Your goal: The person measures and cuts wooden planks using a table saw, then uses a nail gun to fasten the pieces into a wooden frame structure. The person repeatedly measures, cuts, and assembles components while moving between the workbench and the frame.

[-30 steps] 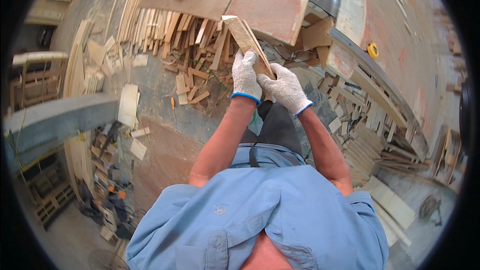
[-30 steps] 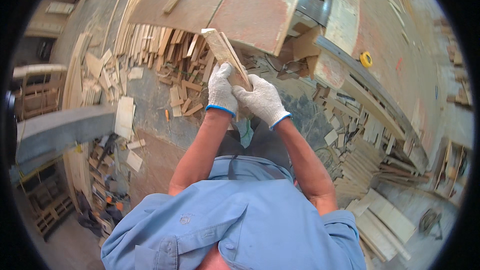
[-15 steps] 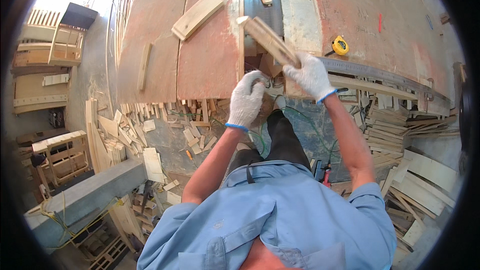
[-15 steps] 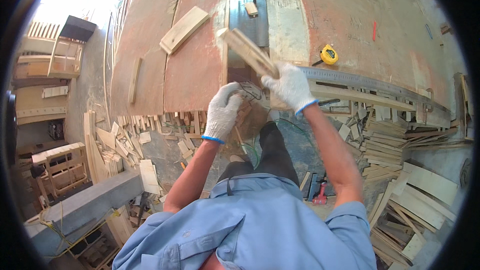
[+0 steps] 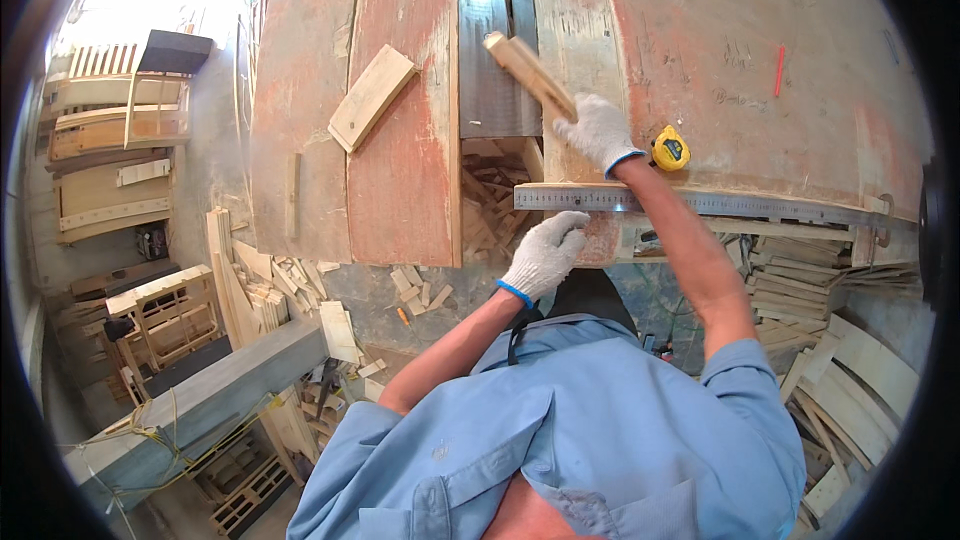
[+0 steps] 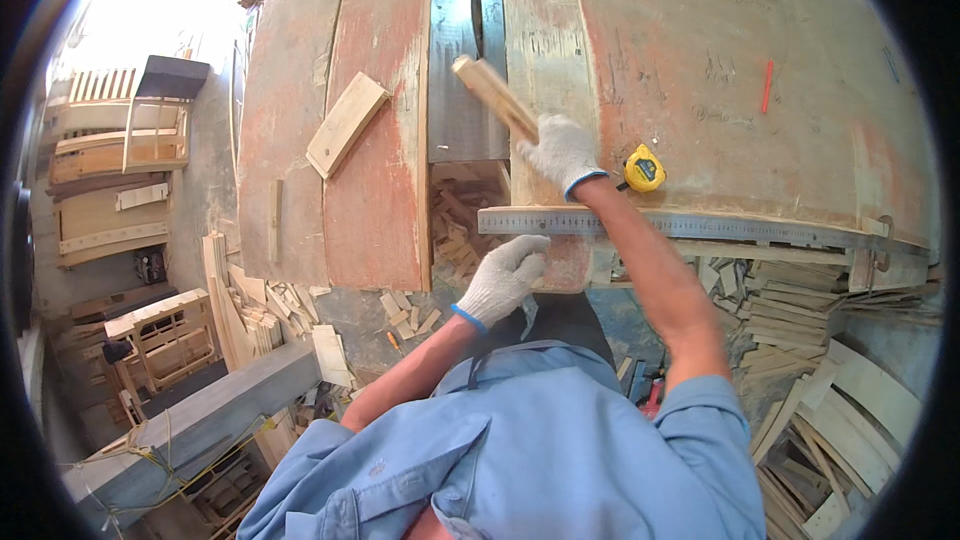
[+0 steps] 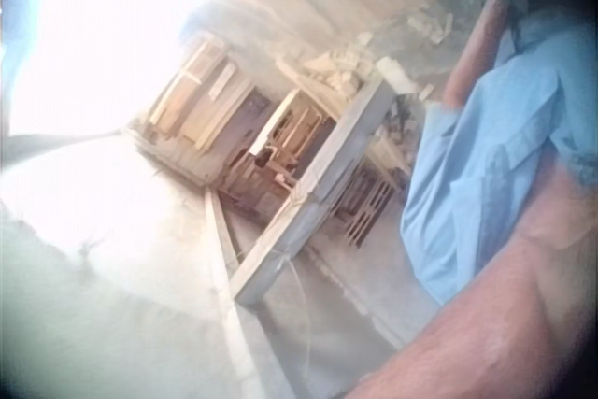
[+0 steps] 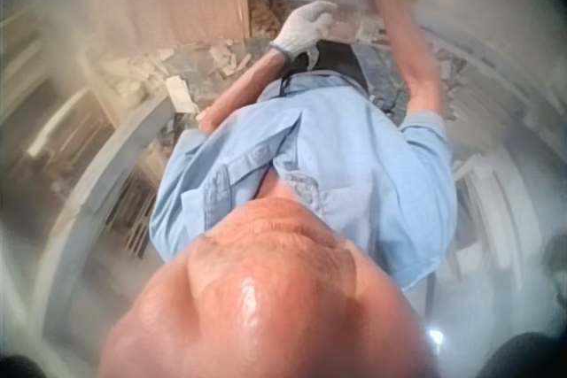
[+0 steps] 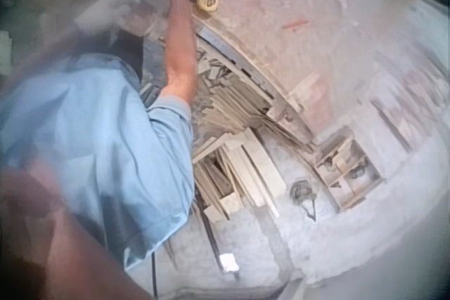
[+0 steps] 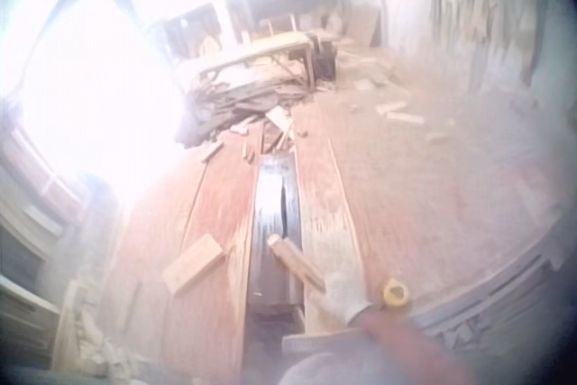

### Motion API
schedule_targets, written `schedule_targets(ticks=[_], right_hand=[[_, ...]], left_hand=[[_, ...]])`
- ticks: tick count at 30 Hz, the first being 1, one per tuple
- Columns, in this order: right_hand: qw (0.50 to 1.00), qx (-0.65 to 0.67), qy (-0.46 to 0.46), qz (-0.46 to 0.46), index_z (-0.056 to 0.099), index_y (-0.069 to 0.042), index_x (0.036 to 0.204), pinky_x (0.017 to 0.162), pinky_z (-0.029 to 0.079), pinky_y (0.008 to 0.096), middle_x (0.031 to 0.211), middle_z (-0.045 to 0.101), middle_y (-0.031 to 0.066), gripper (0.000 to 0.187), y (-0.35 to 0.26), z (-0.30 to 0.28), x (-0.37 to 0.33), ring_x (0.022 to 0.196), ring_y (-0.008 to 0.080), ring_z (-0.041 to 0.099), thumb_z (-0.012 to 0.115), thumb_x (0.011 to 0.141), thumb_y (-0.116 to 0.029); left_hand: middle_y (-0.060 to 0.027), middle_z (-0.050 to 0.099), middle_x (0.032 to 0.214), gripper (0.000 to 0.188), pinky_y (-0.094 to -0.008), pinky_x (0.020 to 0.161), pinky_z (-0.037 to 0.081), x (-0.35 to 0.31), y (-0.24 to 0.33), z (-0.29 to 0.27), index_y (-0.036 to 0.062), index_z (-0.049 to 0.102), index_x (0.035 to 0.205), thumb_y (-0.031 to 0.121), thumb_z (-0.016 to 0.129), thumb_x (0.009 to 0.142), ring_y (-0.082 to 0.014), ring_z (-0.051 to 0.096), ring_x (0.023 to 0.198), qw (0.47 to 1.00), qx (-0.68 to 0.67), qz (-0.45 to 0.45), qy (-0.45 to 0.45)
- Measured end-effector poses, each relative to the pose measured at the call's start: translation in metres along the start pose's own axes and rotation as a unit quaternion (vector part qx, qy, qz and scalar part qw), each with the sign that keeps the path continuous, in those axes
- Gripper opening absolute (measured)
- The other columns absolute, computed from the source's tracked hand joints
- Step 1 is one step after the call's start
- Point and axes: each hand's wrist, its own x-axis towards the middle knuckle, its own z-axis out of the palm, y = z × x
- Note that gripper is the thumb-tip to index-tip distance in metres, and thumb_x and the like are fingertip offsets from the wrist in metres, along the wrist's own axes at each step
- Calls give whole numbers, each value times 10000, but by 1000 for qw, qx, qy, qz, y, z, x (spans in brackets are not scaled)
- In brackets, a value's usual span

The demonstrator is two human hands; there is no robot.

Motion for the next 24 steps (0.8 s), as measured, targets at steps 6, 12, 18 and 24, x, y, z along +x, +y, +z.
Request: schedule_targets(ticks=[6, 12, 18, 24], right_hand=[[990, 98, -29, -98, 688, -12, 1014, 868, 507, 489, 992, 663, 250, 392, -4, -22, -24, 987, 417, 644, 745, 812, -343], [989, -5, 13, -147, 655, -10, 1037, 907, 502, 483, 1027, 652, 226, 385, 38, -22, 10, 1030, 404, 621, 746, 834, -324], [966, -100, 26, -238, 653, -26, 1047, 912, 523, 456, 1035, 660, 191, 278, 80, -24, 73, 1035, 375, 632, 701, 811, -165], [955, -124, 39, -265, 653, -17, 1096, 911, 527, 445, 1067, 678, 171, 335, 102, -14, 102, 1015, 363, 638, 706, 789, -139]], left_hand=[[-197, 707, 1131, 312, -430, 941, 517, 7, 34, 5, 39, 667, 1197, 207, 563, 956, -376, 674, 1084, 999, 13, 33, -38], [-192, 699, 1060, 270, -425, 909, 532, 56, 65, -2, 22, 658, 1176, 133, 587, 940, -338, 691, 1028, 979, 116, 156, 69], [-187, 635, 1175, 441, -470, 884, 522, 162, 71, -13, 78, 553, 1289, 128, 661, 864, -380, 636, 1065, 891, 328, 255, 184], [-170, 635, 1174, 471, -471, 1024, 430, 256, 34, -21, 28, 552, 1287, 145, 633, 838, -340, 595, 1122, 781, 460, 322, 273]])
